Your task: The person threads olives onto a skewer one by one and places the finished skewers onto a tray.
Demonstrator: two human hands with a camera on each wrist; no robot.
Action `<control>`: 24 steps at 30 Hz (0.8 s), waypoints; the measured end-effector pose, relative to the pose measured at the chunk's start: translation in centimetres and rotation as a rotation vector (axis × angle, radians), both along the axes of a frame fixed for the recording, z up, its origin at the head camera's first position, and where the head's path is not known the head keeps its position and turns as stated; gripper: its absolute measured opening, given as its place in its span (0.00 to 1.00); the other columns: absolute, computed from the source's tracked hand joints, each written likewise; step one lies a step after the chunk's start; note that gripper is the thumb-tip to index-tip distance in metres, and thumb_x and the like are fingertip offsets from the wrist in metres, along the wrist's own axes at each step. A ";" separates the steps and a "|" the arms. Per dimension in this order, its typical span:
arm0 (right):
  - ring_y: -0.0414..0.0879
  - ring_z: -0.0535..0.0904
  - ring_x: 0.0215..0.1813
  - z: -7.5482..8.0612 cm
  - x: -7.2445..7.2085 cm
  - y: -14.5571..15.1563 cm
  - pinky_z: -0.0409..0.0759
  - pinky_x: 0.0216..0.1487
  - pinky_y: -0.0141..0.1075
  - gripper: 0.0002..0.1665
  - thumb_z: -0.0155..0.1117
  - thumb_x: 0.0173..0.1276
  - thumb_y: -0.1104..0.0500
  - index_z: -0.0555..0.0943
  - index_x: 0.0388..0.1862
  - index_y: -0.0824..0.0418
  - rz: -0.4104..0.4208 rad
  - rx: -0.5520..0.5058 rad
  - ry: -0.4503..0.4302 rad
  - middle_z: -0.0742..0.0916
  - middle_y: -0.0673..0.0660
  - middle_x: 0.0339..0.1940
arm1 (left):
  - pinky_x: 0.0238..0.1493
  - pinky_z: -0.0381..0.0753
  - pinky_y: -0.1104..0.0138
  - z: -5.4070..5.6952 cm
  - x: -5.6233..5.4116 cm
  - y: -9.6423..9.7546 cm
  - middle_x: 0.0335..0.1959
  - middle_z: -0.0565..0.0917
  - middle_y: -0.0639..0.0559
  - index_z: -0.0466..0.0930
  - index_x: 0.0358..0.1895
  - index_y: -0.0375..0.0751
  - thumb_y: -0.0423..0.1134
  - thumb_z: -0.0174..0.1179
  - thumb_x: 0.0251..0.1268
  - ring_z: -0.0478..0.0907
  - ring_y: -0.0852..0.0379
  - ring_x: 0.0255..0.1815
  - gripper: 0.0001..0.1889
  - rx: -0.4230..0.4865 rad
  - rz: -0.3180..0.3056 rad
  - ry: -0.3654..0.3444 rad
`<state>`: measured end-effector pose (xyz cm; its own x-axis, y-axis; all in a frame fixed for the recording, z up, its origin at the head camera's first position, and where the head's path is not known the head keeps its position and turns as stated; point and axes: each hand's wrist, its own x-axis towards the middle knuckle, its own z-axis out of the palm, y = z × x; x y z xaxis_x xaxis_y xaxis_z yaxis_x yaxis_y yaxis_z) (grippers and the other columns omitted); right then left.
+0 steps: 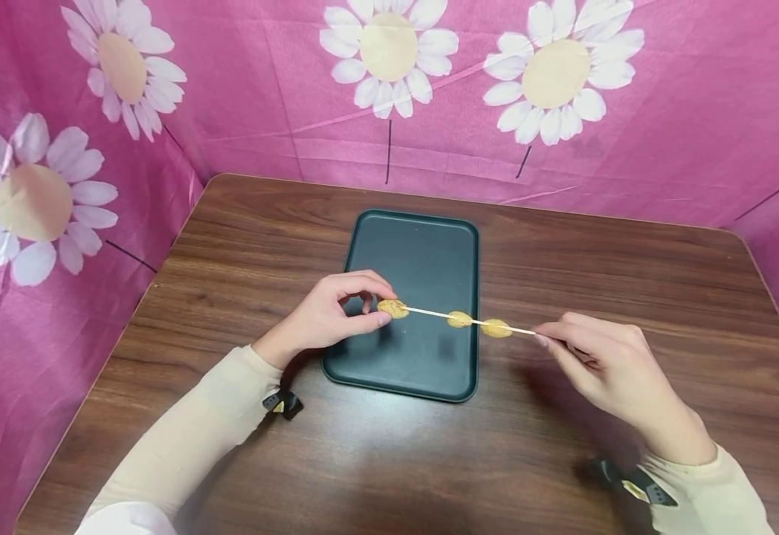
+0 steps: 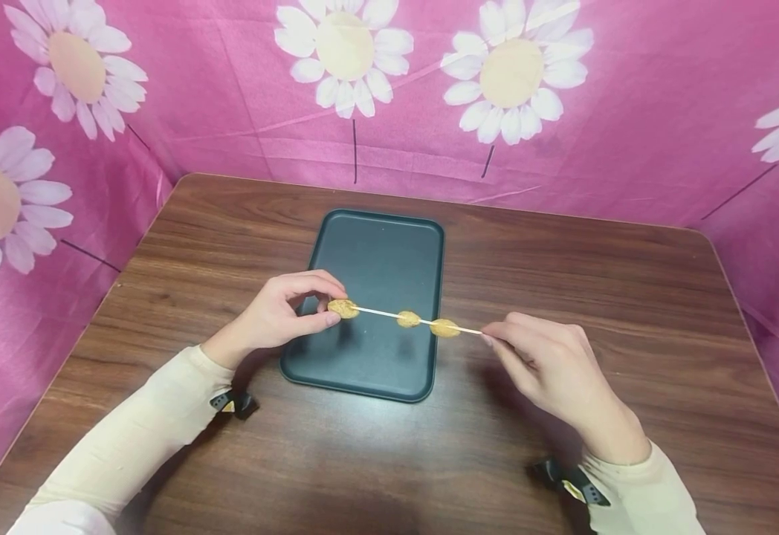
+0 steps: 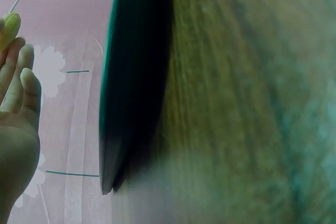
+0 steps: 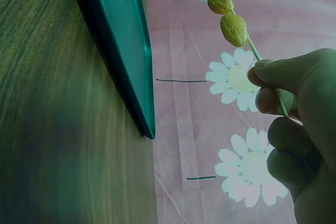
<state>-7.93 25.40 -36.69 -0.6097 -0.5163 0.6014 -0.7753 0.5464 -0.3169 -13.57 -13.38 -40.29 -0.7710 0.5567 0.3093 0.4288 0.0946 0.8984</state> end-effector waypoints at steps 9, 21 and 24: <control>0.25 0.63 0.23 0.2 -0.2 -0.2 0.61 0.24 0.18 0.26 0.54 0.88 0.46 0.90 0.38 0.59 0.022 0.012 0.033 0.76 0.38 0.23 | 0.40 0.81 0.68 -0.2 0.1 0.4 0.46 0.88 0.45 0.90 0.50 0.36 0.24 0.73 0.64 0.79 0.57 0.37 0.12 0.031 -0.026 -0.003; 0.25 0.62 0.24 0.3 -0.2 -0.5 0.58 0.24 0.18 0.26 0.54 0.88 0.46 0.90 0.38 0.59 0.034 0.004 0.032 0.76 0.38 0.23 | 0.39 0.80 0.67 -0.4 0.3 0.4 0.45 0.88 0.44 0.90 0.49 0.35 0.22 0.72 0.64 0.78 0.56 0.37 0.13 0.056 -0.042 0.010; 0.25 0.62 0.23 0.3 -0.3 -0.6 0.59 0.25 0.18 0.26 0.54 0.88 0.46 0.90 0.37 0.59 0.042 -0.002 0.029 0.77 0.38 0.24 | 0.40 0.79 0.67 -0.3 0.3 0.4 0.45 0.89 0.44 0.90 0.49 0.35 0.22 0.73 0.63 0.77 0.54 0.36 0.13 0.060 -0.041 0.023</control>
<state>-8.19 24.78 -36.35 -0.5700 -0.5400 0.6192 -0.8062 0.5128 -0.2950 -13.28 -12.95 -40.63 -0.7402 0.5675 0.3606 0.4522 0.0232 0.8916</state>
